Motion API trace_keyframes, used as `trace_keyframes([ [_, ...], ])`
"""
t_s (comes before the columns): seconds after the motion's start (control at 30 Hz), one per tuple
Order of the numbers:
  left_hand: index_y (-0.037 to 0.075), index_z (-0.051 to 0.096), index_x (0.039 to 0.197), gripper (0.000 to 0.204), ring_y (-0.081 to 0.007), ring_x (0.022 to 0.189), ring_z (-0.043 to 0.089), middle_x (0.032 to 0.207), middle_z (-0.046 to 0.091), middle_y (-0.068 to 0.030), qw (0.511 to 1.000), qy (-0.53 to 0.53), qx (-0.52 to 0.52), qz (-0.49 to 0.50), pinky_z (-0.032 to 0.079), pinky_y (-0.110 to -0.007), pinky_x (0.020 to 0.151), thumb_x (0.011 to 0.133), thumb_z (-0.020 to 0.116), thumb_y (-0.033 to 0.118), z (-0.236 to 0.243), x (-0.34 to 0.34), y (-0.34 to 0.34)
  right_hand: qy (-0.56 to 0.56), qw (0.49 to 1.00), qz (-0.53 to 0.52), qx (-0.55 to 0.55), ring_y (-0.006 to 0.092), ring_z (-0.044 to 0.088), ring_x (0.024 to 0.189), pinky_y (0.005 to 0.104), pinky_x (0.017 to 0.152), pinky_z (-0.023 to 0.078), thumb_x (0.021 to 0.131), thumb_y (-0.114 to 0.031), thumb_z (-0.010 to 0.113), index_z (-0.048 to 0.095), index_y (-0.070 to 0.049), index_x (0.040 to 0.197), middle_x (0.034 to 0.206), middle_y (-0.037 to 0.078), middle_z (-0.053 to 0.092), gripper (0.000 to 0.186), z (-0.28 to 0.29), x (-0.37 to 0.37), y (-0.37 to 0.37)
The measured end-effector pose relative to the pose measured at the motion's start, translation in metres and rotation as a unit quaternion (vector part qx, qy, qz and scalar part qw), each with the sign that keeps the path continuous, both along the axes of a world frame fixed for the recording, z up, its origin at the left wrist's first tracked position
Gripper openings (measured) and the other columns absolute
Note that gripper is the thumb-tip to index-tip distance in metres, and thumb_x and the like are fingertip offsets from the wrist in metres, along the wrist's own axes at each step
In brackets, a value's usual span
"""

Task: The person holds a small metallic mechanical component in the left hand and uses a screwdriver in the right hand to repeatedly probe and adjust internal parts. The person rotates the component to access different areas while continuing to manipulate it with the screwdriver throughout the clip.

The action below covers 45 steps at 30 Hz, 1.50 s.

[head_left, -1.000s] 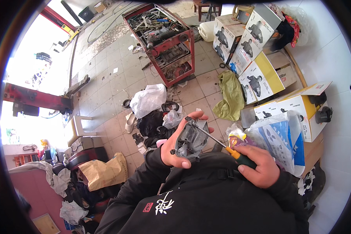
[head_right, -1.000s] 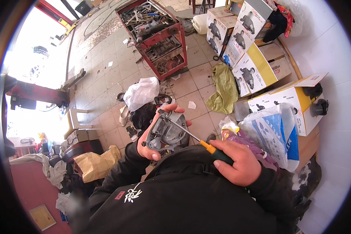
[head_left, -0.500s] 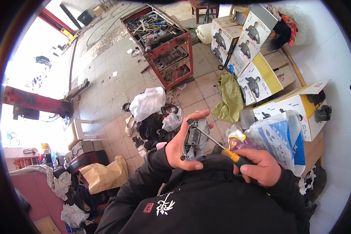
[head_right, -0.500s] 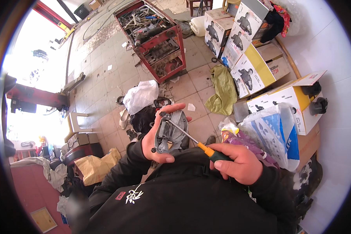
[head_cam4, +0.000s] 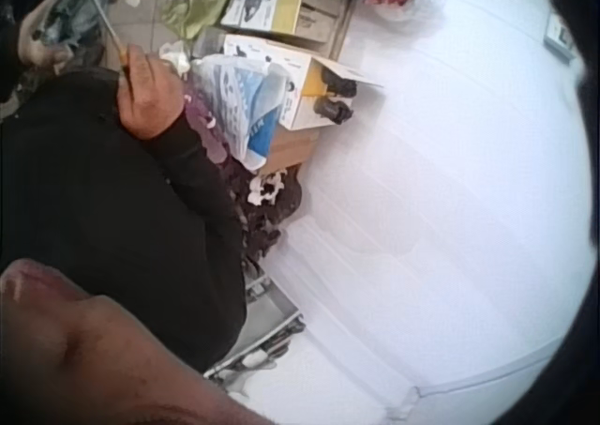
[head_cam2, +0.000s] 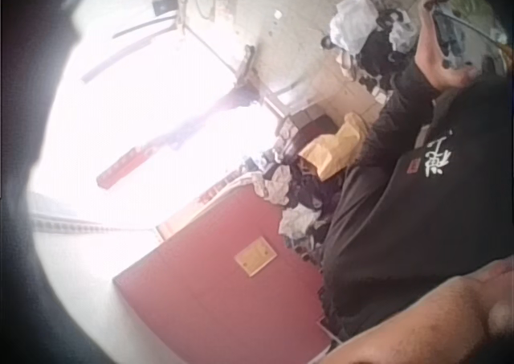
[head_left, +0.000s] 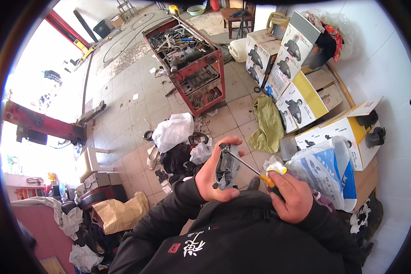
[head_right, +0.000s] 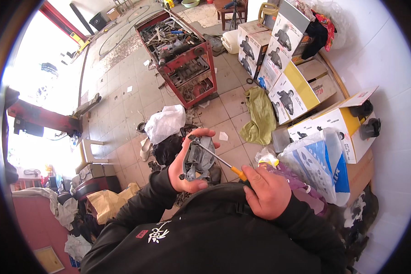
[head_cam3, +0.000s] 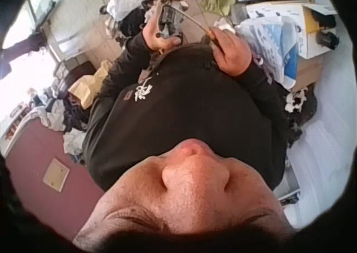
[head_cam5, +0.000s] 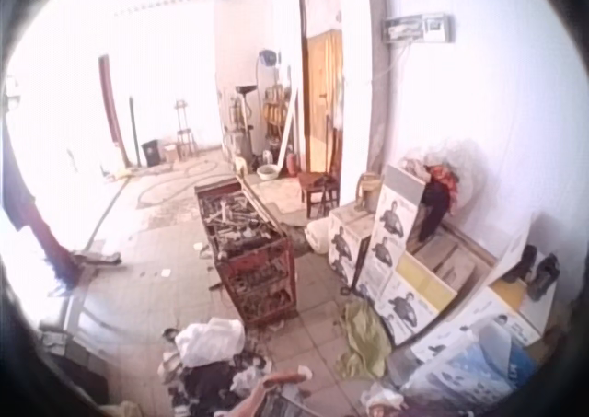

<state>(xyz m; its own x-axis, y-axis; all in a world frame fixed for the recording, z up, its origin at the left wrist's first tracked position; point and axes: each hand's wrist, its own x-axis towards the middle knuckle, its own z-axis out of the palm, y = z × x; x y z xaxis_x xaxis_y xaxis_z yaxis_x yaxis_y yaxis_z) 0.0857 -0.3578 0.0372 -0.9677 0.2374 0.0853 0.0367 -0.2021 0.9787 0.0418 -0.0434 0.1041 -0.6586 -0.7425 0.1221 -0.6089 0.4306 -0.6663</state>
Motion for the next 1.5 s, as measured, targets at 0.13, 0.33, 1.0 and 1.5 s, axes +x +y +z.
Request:
trace_keyframes([
  [0.13,0.004,0.009,0.185,0.147,-0.0341,0.161,0.046,0.18,0.031,-0.015,1.0,0.021,-0.011,0.01,0.036,-0.053,0.134,0.077,0.102,0.039,0.002,-0.001,-0.001,-0.047,0.998,-0.014,-0.039,0.0475,0.075,0.102,0.0504,0.092,0.061,0.091,-0.008,0.082,0.069,0.006,0.143,0.115,0.027,0.075,0.056,0.005,0.0,-0.002],
  [0.33,0.006,-0.008,0.187,0.171,-0.0369,0.172,0.032,0.191,0.012,-0.0201,0.998,0.062,0.004,-0.018,0.028,-0.055,0.138,0.072,0.108,0.056,0.01,-0.002,-0.004,-0.167,0.984,-0.02,-0.059,0.0406,0.078,0.108,0.0451,0.101,0.06,0.094,-0.009,0.079,0.071,0.007,0.138,0.121,0.023,0.079,0.048,0.008,-0.01,0.003],
  [1.0,0.003,0.041,0.176,0.108,-0.0423,0.158,0.056,0.17,0.055,-0.0195,0.925,-0.087,0.362,0.073,0.044,-0.054,0.133,0.099,0.076,0.069,-0.02,-0.01,-0.009,-0.259,0.96,-0.104,-0.032,0.0356,0.075,0.104,0.0433,0.096,0.059,0.103,-0.023,0.08,0.068,0.003,0.137,0.114,0.021,0.076,0.044,0.002,-0.021,0.019],
  [1.5,0.0,0.045,0.171,0.111,-0.0466,0.157,0.056,0.168,0.057,-0.0235,0.919,-0.089,0.357,0.14,0.047,-0.058,0.131,0.1,0.065,0.084,-0.033,-0.038,-0.011,-0.267,0.963,-0.032,0.032,0.0306,0.079,0.093,0.0422,0.086,0.061,0.101,-0.034,0.084,0.073,0.0,0.129,0.102,0.018,0.08,0.045,-0.072,-0.126,0.065],
])
